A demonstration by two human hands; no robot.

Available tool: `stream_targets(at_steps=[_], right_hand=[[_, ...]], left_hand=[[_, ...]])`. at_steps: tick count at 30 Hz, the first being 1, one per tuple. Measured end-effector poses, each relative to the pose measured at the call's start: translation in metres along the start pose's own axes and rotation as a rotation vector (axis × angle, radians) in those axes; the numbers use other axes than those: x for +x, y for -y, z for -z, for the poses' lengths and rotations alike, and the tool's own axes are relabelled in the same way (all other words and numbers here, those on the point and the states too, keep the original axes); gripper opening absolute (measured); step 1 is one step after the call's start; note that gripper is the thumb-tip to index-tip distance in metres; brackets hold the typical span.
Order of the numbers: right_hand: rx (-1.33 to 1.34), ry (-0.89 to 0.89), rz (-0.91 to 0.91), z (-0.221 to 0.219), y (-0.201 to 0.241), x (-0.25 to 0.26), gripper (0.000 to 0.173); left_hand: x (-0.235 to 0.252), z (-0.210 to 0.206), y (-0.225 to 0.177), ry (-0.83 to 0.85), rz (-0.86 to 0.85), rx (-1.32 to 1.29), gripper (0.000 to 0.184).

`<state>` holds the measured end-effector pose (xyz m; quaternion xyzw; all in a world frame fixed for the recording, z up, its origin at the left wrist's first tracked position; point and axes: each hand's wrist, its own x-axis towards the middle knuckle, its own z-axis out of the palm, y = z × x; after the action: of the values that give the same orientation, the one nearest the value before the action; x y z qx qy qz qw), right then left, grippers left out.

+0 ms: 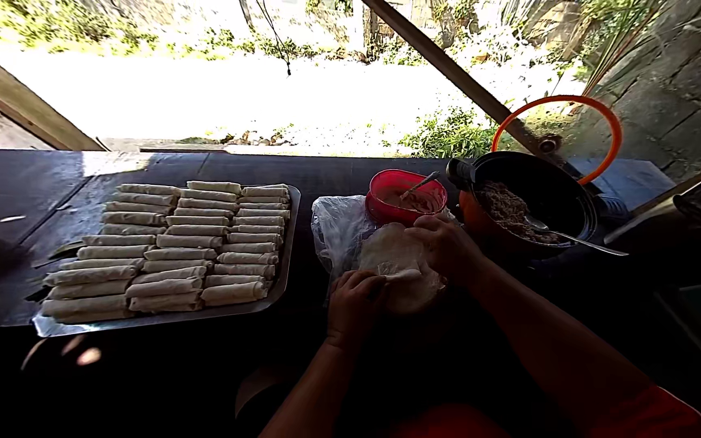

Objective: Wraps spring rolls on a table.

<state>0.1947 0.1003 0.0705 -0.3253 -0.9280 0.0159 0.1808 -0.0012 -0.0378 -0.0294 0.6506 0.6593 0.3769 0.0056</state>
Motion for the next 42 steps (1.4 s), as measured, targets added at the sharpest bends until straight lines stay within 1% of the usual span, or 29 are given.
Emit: stream_targets(at_steps=[2, 3, 4, 6, 7, 8, 9, 11, 13, 14, 16, 18, 20, 22, 26, 29, 32, 35, 37, 39, 42], right_hand=[[-0.048, -0.039, -0.126, 0.008, -0.008, 0.018, 0.026], [-0.067, 0.002, -0.194, 0.009, -0.014, 0.027, 0.028], [-0.082, 0.085, -0.268, 0.009, -0.020, 0.036, 0.037], [-0.120, 0.321, -0.412, 0.007, -0.031, 0.054, 0.066], [-0.131, 0.420, -0.457, 0.004, -0.035, 0.062, 0.074], [-0.155, 0.494, -0.480, 0.001, -0.038, 0.067, 0.078], [-0.182, 0.554, -0.486, 0.000, -0.039, 0.070, 0.077], [-0.196, 0.591, -0.487, -0.002, -0.040, 0.075, 0.067], [-0.131, 0.559, -0.483, -0.002, -0.044, 0.075, 0.048], [-0.062, 0.516, -0.485, -0.002, -0.048, 0.073, 0.038], [0.149, 0.366, -0.502, -0.002, -0.055, 0.066, 0.025], [0.332, 0.247, -0.511, 0.002, -0.057, 0.058, 0.025], [0.436, 0.174, -0.499, 0.004, -0.057, 0.049, 0.027], [0.439, 0.148, -0.490, 0.004, -0.054, 0.045, 0.026], [0.353, 0.165, -0.495, 0.001, -0.049, 0.039, 0.023], [0.418, 0.056, -0.479, 0.005, -0.045, 0.032, 0.021], [0.459, -0.032, -0.434, 0.013, -0.040, 0.023, 0.023], [0.489, -0.024, -0.375, 0.023, -0.028, 0.009, 0.023], [0.512, 0.013, -0.325, 0.023, -0.020, -0.002, 0.023], [0.478, 0.061, -0.240, 0.015, -0.014, -0.013, 0.026], [0.401, 0.156, -0.152, -0.005, -0.008, -0.027, 0.038]], left_hand=[[0.001, 0.000, 0.000, 0.002, 0.001, -0.001, 0.021], [0.000, 0.001, 0.000, 0.006, 0.004, 0.000, 0.021], [0.000, 0.001, 0.000, 0.009, 0.003, 0.003, 0.021], [0.000, 0.002, 0.001, 0.002, -0.006, 0.006, 0.023], [0.000, 0.002, 0.002, 0.000, -0.011, 0.004, 0.023], [0.000, 0.001, 0.002, -0.002, -0.014, 0.005, 0.023], [0.000, 0.001, 0.001, -0.002, -0.016, 0.006, 0.023], [0.001, 0.001, 0.002, 0.002, -0.017, 0.003, 0.023], [-0.001, -0.001, 0.002, -0.002, -0.020, 0.008, 0.023], [-0.001, -0.001, 0.002, -0.004, -0.019, 0.008, 0.023], [-0.001, -0.003, 0.002, -0.007, -0.021, 0.009, 0.024], [-0.001, -0.002, 0.003, -0.004, -0.022, 0.007, 0.024], [-0.002, -0.002, 0.002, -0.004, -0.023, 0.002, 0.024], [-0.002, -0.002, 0.002, -0.005, -0.022, 0.004, 0.024], [-0.003, -0.001, 0.002, -0.001, -0.023, 0.003, 0.024], [-0.004, 0.000, 0.003, -0.003, -0.024, -0.002, 0.024], [-0.003, -0.001, 0.003, -0.003, -0.024, -0.001, 0.024], [-0.003, 0.000, 0.003, 0.002, -0.023, -0.008, 0.024], [-0.003, 0.001, 0.002, 0.008, -0.019, -0.013, 0.024], [-0.002, 0.002, 0.001, 0.017, -0.016, -0.012, 0.024], [-0.002, 0.002, 0.002, 0.023, -0.023, -0.001, 0.025]])
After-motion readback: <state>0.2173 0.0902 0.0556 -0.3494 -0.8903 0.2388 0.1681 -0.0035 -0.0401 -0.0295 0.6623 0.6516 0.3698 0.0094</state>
